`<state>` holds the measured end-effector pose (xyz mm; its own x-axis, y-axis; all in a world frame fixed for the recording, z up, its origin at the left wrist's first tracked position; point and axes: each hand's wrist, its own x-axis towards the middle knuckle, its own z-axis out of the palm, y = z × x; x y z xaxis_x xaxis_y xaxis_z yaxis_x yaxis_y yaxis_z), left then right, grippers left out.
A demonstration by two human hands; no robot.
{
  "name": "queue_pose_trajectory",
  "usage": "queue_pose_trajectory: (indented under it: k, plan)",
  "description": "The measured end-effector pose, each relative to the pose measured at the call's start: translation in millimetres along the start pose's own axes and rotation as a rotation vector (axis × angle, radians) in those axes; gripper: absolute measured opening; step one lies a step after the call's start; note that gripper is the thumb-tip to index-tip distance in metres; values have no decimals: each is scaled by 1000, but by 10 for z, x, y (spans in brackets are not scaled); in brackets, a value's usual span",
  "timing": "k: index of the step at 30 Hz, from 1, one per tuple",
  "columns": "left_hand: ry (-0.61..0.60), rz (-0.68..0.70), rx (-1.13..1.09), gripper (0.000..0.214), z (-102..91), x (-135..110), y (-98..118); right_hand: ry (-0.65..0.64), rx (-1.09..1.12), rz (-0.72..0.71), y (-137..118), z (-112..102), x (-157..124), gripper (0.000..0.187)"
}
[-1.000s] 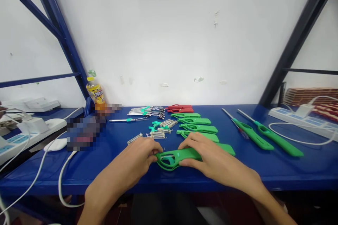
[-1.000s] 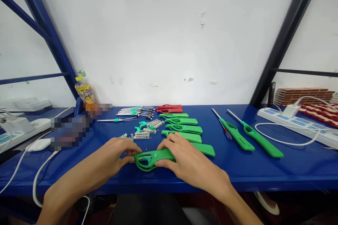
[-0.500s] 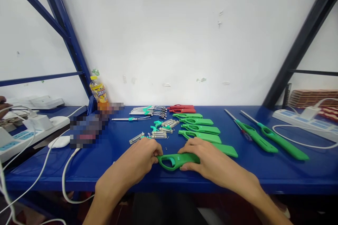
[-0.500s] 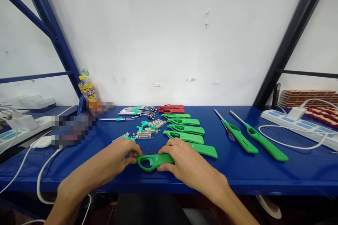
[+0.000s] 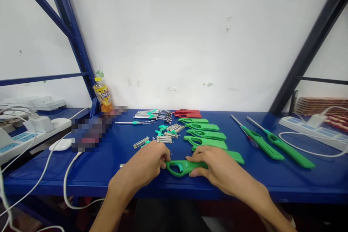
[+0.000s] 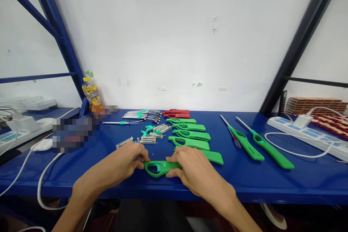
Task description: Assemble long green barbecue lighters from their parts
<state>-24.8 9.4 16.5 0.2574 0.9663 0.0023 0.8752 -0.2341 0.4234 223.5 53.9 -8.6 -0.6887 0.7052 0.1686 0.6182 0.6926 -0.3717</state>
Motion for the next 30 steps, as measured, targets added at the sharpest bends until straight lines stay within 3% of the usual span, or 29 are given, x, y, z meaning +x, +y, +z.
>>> queue_pose_trajectory:
  k: [5, 12, 15, 25, 30]
  plan:
    - [-18, 11, -16, 29, -31, 13, -9, 34, -2, -23, 0, 27, -16, 28]
    - [-52, 41, 45, 28, -16, -1, 39, -45, 30, 71, 41, -5, 30, 31]
    - [-40, 36, 53, 27, -6, -32, 14, -14, 59, 60, 32, -27, 13, 31]
    - [339, 247, 65, 23, -73, -68, -1, 207, 194, 43, 11, -282, -11, 21]
    - [402, 286, 93, 23, -64, -51, 24, 323, 191, 43, 87, -242, 0, 22]
